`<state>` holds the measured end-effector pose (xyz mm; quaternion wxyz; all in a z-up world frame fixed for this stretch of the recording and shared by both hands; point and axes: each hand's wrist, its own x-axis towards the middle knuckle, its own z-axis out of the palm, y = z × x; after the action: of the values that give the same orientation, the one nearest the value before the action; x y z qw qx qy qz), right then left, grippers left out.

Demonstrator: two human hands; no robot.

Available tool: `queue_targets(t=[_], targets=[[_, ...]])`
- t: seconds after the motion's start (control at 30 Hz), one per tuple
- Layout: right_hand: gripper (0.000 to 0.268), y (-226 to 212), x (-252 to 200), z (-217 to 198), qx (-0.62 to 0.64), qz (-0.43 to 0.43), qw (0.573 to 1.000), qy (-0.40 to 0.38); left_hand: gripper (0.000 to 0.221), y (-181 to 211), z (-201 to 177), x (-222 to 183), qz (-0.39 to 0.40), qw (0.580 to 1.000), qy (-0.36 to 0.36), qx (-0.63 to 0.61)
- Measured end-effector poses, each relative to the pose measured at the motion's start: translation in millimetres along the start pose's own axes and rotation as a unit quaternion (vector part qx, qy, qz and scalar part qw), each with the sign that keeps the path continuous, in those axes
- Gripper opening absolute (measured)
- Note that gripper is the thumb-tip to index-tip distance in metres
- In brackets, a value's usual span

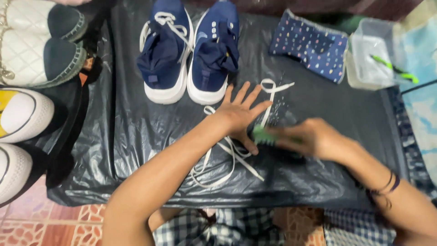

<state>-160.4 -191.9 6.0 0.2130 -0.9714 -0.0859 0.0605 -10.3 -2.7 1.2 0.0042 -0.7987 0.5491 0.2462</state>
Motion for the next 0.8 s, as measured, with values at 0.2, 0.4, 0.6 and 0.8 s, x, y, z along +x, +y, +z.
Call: queue_targets(t=[0.2, 0.4, 0.6, 0.8], targets=[[0.041, 21, 3, -4, -0.001, 0.004, 1.000, 0.030, 0.126, -18, 27, 22, 0.032, 0.996, 0.080, -0.039], [0.044, 17, 3, -5, 0.016, 0.015, 1.000, 0.006, 0.081, -26, 28, 23, 0.076, 0.984, 0.158, -0.040], [0.044, 17, 3, -6, 0.025, 0.042, 0.999, -0.017, 0.086, -23, 25, 21, 0.064, 0.985, 0.151, -0.051], [0.046, 12, 4, -13, -0.010, 0.066, 0.997, -0.034, 0.091, -15, 14, 12, 0.053, 0.989, 0.124, -0.066]])
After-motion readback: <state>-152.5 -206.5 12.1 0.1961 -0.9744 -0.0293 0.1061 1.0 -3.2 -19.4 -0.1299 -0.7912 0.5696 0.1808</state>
